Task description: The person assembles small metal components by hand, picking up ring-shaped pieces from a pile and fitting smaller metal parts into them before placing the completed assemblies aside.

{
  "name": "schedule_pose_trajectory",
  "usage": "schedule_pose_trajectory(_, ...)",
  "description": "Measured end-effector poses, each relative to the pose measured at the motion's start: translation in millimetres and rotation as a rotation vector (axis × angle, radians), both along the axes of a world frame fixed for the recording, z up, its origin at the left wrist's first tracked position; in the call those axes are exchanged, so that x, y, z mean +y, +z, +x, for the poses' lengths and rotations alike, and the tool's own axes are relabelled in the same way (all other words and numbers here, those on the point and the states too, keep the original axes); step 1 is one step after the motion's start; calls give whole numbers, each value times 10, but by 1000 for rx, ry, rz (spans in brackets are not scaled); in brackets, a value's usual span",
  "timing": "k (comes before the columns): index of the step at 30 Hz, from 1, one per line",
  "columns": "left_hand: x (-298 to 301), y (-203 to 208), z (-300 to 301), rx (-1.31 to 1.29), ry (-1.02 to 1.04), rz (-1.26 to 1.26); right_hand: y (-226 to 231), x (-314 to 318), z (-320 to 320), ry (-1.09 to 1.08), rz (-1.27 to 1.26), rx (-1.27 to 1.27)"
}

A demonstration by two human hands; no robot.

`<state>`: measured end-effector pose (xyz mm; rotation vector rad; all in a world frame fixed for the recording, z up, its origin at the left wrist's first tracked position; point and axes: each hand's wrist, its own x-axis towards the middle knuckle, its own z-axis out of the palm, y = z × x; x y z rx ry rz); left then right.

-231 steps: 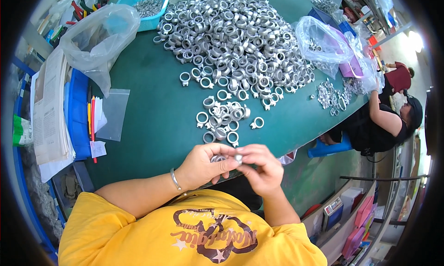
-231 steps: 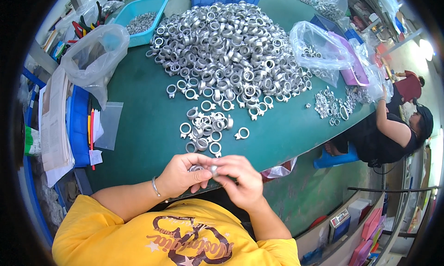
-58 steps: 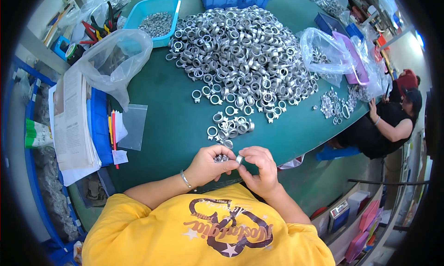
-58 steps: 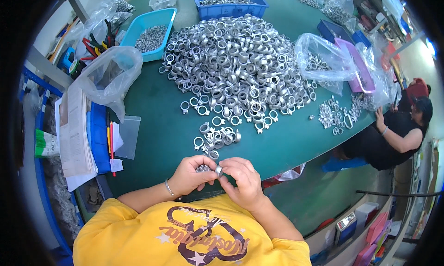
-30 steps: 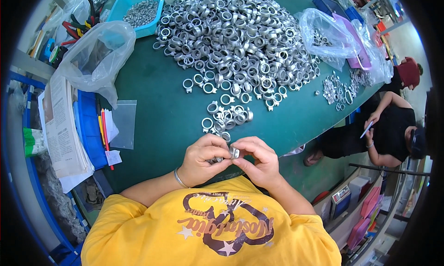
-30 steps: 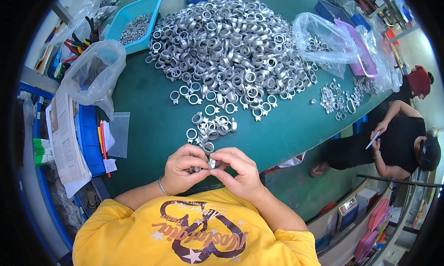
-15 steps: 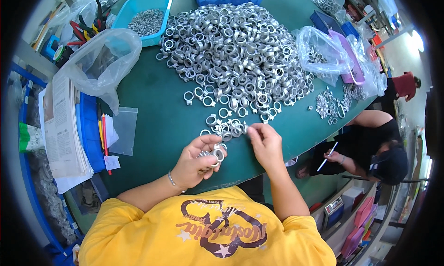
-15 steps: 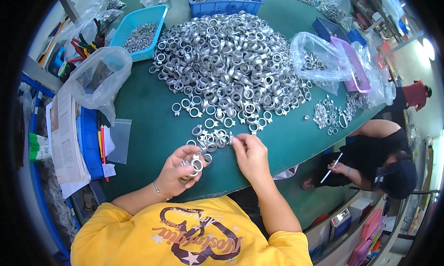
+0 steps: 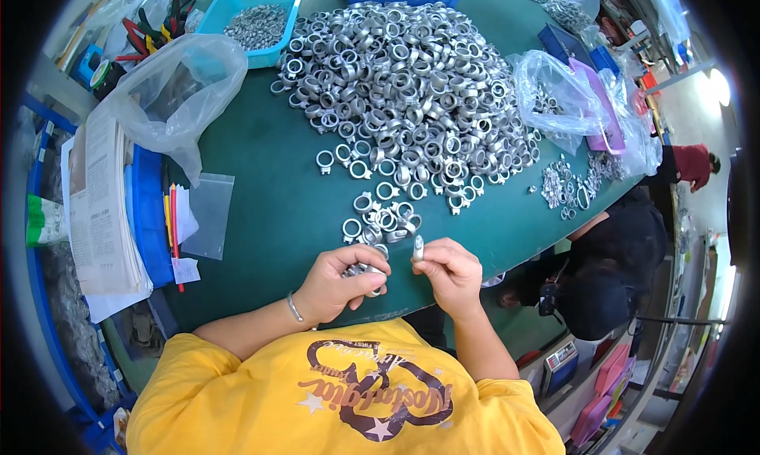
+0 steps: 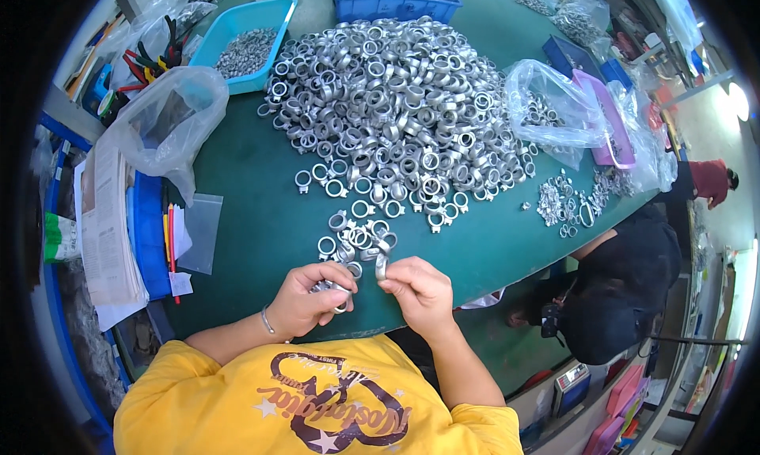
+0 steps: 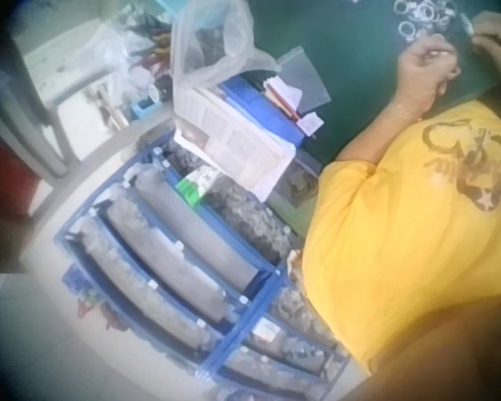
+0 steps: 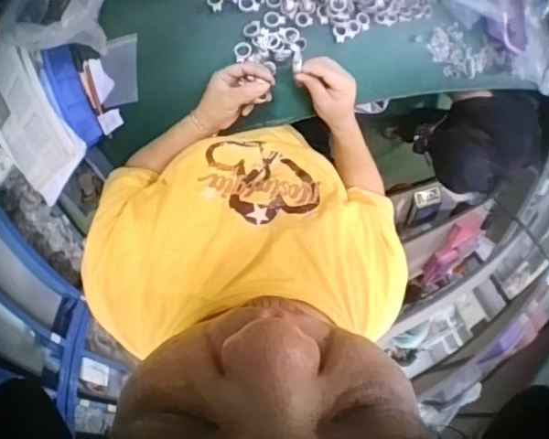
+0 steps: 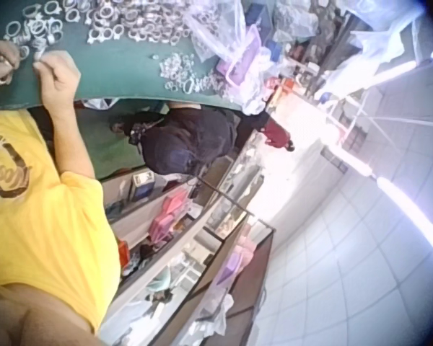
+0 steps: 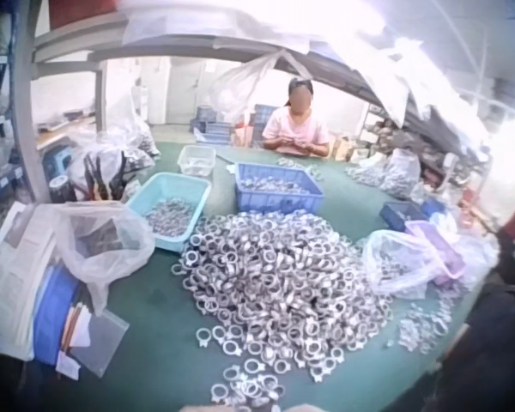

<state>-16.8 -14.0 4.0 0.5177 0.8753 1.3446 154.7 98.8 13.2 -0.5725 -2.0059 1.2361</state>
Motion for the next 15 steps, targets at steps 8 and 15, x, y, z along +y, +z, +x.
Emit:
schedule_pose_trajectory(8, 8, 11, 6, 636, 158, 271, 34, -86, -64, 123, 232, -18)
schedule_pose_trajectory(15, 14, 44, 23, 780, 177, 343, -10, -144, -57, 167, 197, -22)
